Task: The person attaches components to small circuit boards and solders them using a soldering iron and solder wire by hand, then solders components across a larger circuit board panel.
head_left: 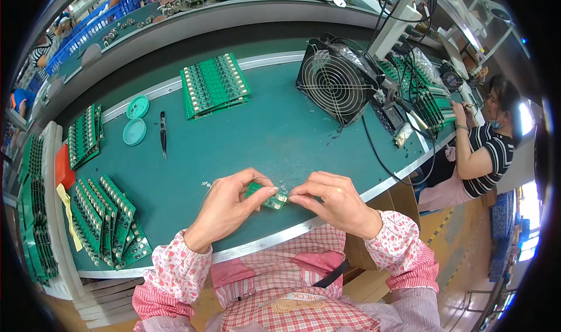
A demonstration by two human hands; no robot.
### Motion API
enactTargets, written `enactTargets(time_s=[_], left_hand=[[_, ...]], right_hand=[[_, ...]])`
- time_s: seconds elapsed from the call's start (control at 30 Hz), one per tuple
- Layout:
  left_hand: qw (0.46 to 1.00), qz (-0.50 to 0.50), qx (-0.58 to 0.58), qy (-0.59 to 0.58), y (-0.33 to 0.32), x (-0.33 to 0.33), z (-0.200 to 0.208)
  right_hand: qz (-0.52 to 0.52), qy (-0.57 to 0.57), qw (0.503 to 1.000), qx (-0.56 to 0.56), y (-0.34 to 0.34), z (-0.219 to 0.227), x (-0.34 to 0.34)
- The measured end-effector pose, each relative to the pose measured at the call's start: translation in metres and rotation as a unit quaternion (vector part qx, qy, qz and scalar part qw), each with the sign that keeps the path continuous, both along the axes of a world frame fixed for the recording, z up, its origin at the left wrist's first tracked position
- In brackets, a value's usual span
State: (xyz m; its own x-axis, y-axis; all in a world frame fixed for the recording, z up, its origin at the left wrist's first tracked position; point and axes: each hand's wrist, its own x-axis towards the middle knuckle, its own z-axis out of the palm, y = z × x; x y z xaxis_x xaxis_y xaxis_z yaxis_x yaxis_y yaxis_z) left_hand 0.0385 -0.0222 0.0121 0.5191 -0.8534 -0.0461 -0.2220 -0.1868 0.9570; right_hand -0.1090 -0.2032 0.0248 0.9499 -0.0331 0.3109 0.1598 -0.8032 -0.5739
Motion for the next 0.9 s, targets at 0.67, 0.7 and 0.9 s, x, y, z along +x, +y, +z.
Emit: enactTargets(time_s=[0.67, 0.7, 0.9], left_hand=[[0.996, -0.042, -0.017, 0.075, 0.0024, 0.0023, -0.0012], [0.997, -0.058, -0.008, 0.052, 0.0029, 0.0034, -0.0012], [0.989, -0.067, 0.01, 0.135, 0.0023, 0.0025, 0.006]], right_hand=[[0.014, 0.026, 1.0, -0.007, -0.0014, -0.0027, 0.0], [0.023, 0.0, 0.999, -0.029, -0.0015, -0.0043, -0.0007], [0.085, -0.063, 0.964, -0.246, 0.0032, -0.0021, -0.0051]])
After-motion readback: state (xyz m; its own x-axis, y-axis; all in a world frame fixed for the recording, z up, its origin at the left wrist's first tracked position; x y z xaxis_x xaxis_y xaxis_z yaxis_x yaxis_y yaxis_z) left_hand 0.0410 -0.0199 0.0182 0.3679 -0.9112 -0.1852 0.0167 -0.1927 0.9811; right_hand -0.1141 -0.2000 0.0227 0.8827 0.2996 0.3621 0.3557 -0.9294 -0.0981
